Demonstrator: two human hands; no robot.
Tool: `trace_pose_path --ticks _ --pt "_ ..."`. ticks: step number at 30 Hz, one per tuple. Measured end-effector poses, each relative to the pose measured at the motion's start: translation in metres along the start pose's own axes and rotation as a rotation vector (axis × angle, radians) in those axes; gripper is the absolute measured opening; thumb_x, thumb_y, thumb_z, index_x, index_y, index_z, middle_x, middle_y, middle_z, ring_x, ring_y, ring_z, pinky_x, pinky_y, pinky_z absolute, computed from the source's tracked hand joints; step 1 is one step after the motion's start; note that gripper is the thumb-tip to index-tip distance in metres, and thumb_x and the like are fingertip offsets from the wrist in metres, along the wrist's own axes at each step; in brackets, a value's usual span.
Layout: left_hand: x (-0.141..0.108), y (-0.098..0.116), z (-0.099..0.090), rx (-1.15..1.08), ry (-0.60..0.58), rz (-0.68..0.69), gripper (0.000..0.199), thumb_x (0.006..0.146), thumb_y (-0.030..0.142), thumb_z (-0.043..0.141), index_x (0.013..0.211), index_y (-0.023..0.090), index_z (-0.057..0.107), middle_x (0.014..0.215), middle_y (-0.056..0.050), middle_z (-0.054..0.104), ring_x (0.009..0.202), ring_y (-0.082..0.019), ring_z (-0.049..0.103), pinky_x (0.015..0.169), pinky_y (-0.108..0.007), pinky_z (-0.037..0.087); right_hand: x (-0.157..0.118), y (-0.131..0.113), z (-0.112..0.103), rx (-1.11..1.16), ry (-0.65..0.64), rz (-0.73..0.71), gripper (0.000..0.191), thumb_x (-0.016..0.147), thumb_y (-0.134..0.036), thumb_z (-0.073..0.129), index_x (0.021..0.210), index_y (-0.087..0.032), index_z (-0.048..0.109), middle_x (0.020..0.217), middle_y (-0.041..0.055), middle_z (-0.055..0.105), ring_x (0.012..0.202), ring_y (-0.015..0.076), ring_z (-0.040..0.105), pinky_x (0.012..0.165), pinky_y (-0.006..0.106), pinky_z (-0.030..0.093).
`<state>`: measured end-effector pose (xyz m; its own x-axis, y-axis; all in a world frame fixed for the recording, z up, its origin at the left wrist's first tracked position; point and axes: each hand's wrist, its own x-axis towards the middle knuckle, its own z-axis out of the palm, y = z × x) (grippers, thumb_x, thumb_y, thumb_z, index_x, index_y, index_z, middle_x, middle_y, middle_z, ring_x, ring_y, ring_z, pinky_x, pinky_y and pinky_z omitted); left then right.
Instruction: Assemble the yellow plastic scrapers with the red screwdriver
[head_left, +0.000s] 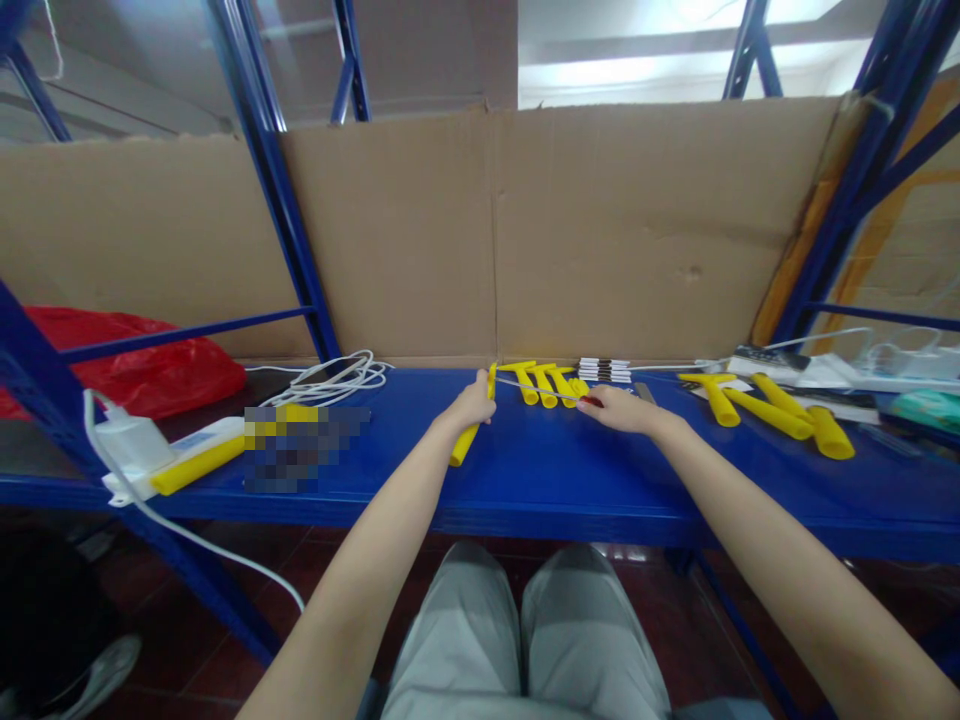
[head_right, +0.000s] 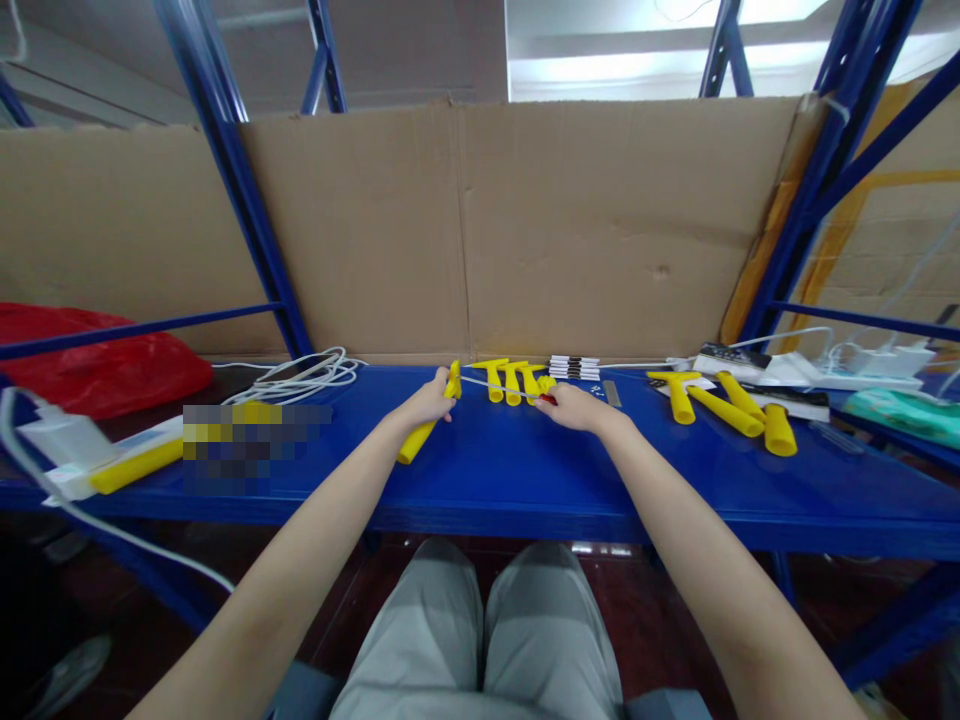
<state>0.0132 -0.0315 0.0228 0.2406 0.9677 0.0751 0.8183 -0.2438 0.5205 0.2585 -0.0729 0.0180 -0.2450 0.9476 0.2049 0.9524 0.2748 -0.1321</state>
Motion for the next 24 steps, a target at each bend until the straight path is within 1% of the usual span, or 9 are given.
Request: trace_pose_path --ticks 2,4,7,10,14,16,17,20,24 --pt "0.0006 -0.0005 0.0002 -0.016 0.009 0.002 0.051 0.074 0.005 0.047 0.123 0.012 0.030 0.090 -0.014 0.067 0.066 -0.018 0.065 0.061 -0.025 0.048 0.0015 0.0021 0.0015 0.009 0.019 -0.049 0.026 0.087 -0.033 0.041 0.074 -0.018 0.058 0.078 0.0079 0.065 0.067 0.0173 0.058 0.059 0.025 0.039" --pt "0.0012 -0.0010 0.0005 -0.023 0.012 0.003 0.051 0.075 0.005 0.047 0.123 0.012 0.030 0.090 -0.014 0.067 0.066 -0.018 0.065 0.062 -0.025 0.049 0.0026 0.0034 0.0035 -0.040 0.079 -0.079 0.018 0.083 -0.031 0.049 0.074 -0.017 0.058 0.081 0.0088 0.065 0.071 0.0182 0.058 0.062 0.025 0.039" --pt "0.0015 -0.0009 0.0006 -0.006 0.007 -0.009 0.050 0.075 0.005 0.047 0.122 0.012 0.030 0.085 -0.012 0.067 0.067 -0.019 0.065 0.063 -0.026 0.049 0.0029 0.0035 0.0068 -0.097 0.134 -0.027 0.013 0.079 -0.029 0.054 0.080 -0.016 0.057 0.082 0.0098 0.064 0.072 0.0195 0.057 0.061 0.026 0.039" --pt "0.0017 -0.0007 0.0007 0.005 0.008 -0.014 0.050 0.076 0.006 0.047 0.122 0.011 0.030 0.084 -0.012 0.067 0.069 -0.019 0.065 0.064 -0.027 0.049 0.0023 0.0019 0.0088 -0.054 0.081 0.048 0.017 0.080 -0.030 0.053 0.088 -0.016 0.057 0.084 0.0100 0.065 0.071 0.0195 0.059 0.059 0.026 0.039" --pt "0.0038 -0.0025 0.0020 -0.041 0.018 -0.011 0.050 0.077 0.007 0.047 0.123 0.013 0.029 0.090 -0.013 0.066 0.066 -0.019 0.065 0.061 -0.026 0.049 0.0025 -0.0005 0.0073 0.110 -0.080 0.026 0.018 0.082 -0.031 0.050 0.089 -0.017 0.060 0.092 0.0093 0.067 0.079 0.0196 0.061 0.066 0.026 0.043" --pt "0.0053 -0.0037 0.0029 -0.069 0.018 -0.015 0.050 0.077 0.006 0.047 0.123 0.013 0.028 0.094 -0.014 0.065 0.063 -0.018 0.064 0.057 -0.025 0.049 0.0030 -0.0011 0.0058 0.151 -0.121 0.016 0.021 0.084 -0.031 0.047 0.087 -0.018 0.062 0.092 0.0089 0.067 0.081 0.0198 0.061 0.067 0.027 0.043" --pt "0.0060 -0.0043 0.0033 -0.082 0.018 -0.020 0.050 0.077 0.006 0.047 0.123 0.013 0.027 0.095 -0.015 0.065 0.062 -0.017 0.064 0.056 -0.024 0.048 0.0032 -0.0011 0.0053 0.151 -0.119 0.004 0.021 0.085 -0.031 0.046 0.086 -0.018 0.062 0.091 0.0089 0.067 0.080 0.0198 0.061 0.067 0.027 0.043" --pt "0.0072 -0.0052 0.0045 -0.125 0.017 -0.024 0.048 0.078 0.005 0.047 0.120 0.014 0.026 0.097 -0.014 0.064 0.059 -0.015 0.063 0.053 -0.022 0.047 0.0037 0.0008 0.0056 0.091 -0.038 -0.039 0.017 0.081 -0.031 0.051 0.079 -0.017 0.062 0.084 0.0083 0.067 0.074 0.0197 0.060 0.063 0.027 0.041" --pt "0.0081 -0.0056 0.0060 -0.133 0.021 -0.008 0.045 0.079 0.005 0.046 0.118 0.015 0.027 0.096 -0.013 0.064 0.058 -0.013 0.062 0.052 -0.021 0.047 0.0042 0.0074 0.0091 0.038 0.096 0.002 0.013 0.075 -0.030 0.058 0.077 -0.018 0.059 0.077 0.0062 0.066 0.069 0.0187 0.059 0.060 0.025 0.039"
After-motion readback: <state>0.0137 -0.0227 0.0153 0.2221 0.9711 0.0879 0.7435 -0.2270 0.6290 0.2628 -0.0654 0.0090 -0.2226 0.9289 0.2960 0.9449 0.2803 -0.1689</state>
